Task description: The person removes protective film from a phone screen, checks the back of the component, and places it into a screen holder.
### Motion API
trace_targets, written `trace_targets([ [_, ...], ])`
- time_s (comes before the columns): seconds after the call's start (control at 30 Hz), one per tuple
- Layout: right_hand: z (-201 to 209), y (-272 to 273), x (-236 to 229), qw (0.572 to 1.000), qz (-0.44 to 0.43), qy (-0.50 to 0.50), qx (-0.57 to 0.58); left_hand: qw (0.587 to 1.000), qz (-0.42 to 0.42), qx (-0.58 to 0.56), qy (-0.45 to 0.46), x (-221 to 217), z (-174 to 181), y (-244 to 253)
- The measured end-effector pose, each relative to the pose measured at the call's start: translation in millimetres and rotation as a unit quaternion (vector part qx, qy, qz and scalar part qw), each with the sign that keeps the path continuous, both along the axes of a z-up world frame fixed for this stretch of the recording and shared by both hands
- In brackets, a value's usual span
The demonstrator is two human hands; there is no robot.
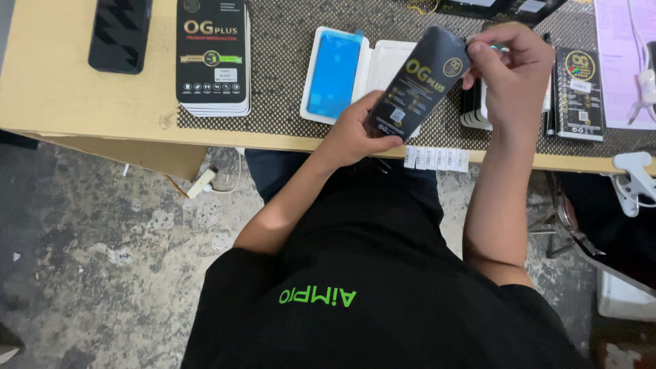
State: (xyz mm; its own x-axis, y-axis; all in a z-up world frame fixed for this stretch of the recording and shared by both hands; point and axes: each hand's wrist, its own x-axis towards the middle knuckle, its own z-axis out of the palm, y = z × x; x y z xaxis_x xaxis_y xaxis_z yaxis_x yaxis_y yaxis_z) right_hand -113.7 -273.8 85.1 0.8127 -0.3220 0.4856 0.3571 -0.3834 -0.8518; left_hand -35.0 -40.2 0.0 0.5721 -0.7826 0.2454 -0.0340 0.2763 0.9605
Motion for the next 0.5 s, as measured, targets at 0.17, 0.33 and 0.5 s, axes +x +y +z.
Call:
trace_targets([
  [0.17, -17.3, -3.0, -3.5, 0.993, -0.027, -0.095, -0.061, 0.998, 0.003, -0.04, 0.043, 0.8, -4.4, 1.0],
  [0.33, -32.1, -3.3, -15.7, 0.981, -0.046, -0.147, -0.115, 0.984, 0.01, -0.134, 0.114, 5.4, -21.9, -9.1],
  [0.5, -47.1, -6.4, -39.0, 0.995, 0.005, -0.102, 0.003, 0.974, 0.082, -0.172, 0.121, 8.8, -26.8, -10.8],
])
